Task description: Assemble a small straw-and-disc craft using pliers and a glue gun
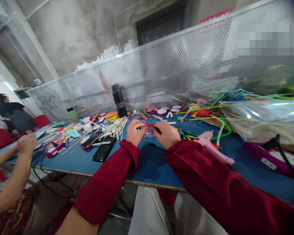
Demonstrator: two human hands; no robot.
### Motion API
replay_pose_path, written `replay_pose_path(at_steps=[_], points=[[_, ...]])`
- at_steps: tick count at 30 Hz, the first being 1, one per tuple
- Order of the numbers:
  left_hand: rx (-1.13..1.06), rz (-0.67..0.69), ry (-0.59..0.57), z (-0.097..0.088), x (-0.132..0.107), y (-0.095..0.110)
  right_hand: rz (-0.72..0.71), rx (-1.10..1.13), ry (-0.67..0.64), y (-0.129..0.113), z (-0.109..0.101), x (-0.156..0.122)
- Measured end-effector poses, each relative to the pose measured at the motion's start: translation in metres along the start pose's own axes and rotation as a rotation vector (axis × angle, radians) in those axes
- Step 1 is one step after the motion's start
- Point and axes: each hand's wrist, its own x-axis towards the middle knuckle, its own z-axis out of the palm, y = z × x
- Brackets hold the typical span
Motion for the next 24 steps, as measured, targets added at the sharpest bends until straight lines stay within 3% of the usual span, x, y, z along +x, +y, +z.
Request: replay_pose_path(at_steps=[9, 14, 24], points=[[-0.175, -0.055, -0.040, -0.0020, -0.0005, 0.0082, -0.035, -0.080, -0.041, 0.0025, -0.0035, 0.0031], [-0.168, -0.089, -0.022, -0.0031, -0.0002, 0.0085, -0.083, -0.126, -0.111, -0.0025, -0.0090, 0.0030], [-0.161, -0.095, 0.023, -0.0041, 0.0013, 0.0048, -0.106, -0.171, -0.098, -0.0016, -0.0074, 0.0034]])
